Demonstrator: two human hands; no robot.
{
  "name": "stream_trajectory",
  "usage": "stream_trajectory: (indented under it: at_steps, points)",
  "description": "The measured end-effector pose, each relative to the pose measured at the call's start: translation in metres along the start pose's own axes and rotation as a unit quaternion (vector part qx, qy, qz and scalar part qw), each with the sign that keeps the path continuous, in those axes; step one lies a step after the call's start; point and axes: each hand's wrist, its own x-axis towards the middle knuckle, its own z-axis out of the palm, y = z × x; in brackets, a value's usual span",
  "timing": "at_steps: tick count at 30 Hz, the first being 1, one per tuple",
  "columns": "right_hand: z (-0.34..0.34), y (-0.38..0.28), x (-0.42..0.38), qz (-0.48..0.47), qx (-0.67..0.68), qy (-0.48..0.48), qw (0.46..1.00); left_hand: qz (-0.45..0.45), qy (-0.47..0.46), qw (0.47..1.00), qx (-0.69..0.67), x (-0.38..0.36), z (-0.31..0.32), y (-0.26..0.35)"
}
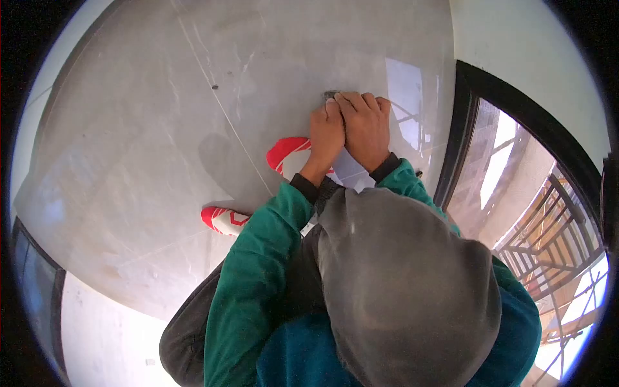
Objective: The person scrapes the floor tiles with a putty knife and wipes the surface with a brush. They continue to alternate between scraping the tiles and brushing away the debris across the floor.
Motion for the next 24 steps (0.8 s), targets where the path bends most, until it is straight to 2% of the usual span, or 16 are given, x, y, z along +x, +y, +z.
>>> stream_trajectory:
  at_steps: [2, 3, 5, 6, 7, 8, 9, 10, 11, 12, 15, 16, 18, 20, 22, 24]
  points:
    - [-0.005, 0.000, 0.002, -0.017, 0.008, 0.002, 1.000, -0.084, -0.049, 0.991, -0.089, 0.003, -0.013, 0.008]
    - [0.015, 0.006, 0.034, -0.041, 0.019, 0.064, 0.997, -0.054, 0.000, 0.997, -0.052, 0.038, -0.016, -0.012]
    - [0.015, 0.013, 0.039, -0.034, -0.027, 0.043, 0.998, 0.029, 0.042, 0.999, 0.019, 0.039, 0.002, -0.014]
    - [0.025, 0.020, 0.040, -0.073, 0.041, 0.105, 0.991, 0.042, 0.149, 0.975, -0.159, 0.046, 0.067, -0.044]
    - [0.029, 0.030, 0.037, -0.054, 0.070, 0.037, 0.995, -0.002, 0.115, 0.965, -0.237, 0.044, 0.042, -0.033]
    - [0.072, 0.069, 0.031, -0.108, 0.074, 0.064, 0.989, -0.050, 0.088, 0.945, -0.311, 0.043, 0.018, -0.022]
    - [0.045, 0.073, 0.032, -0.064, 0.178, 0.057, 0.980, 0.030, 0.106, 0.968, -0.225, 0.052, 0.050, -0.038]
    - [0.003, 0.050, 0.040, -0.006, 0.174, 0.029, 0.984, 0.106, 0.136, 0.976, -0.135, 0.063, 0.086, -0.055]
    - [-0.018, 0.041, 0.035, 0.069, 0.320, -0.008, 0.945, -0.018, 0.189, 0.919, -0.345, 0.038, 0.024, -0.009]
    - [-0.021, 0.043, 0.029, 0.069, 0.312, -0.022, 0.947, -0.016, 0.144, 0.875, -0.463, 0.021, -0.018, 0.009]
    - [-0.022, 0.032, 0.047, 0.108, 0.391, -0.056, 0.912, -0.038, 0.089, 0.861, -0.500, 0.036, -0.051, -0.001]
    - [-0.027, 0.031, 0.049, 0.088, 0.382, -0.075, 0.917, -0.034, 0.158, 0.851, -0.500, 0.039, -0.043, -0.003]
    - [-0.023, 0.037, 0.045, 0.044, 0.298, -0.124, 0.946, -0.062, 0.192, 0.831, -0.519, 0.044, -0.037, -0.006]
    - [-0.017, 0.037, 0.033, 0.033, 0.282, -0.118, 0.952, -0.084, 0.226, 0.811, -0.533, 0.050, -0.040, -0.014]
    - [-0.013, 0.035, 0.027, 0.054, 0.274, -0.104, 0.954, -0.028, 0.255, 0.862, -0.438, 0.051, -0.046, -0.027]
    - [-0.016, 0.038, 0.032, 0.051, 0.279, -0.095, 0.954, -0.041, 0.242, 0.891, -0.383, 0.046, -0.051, -0.017]
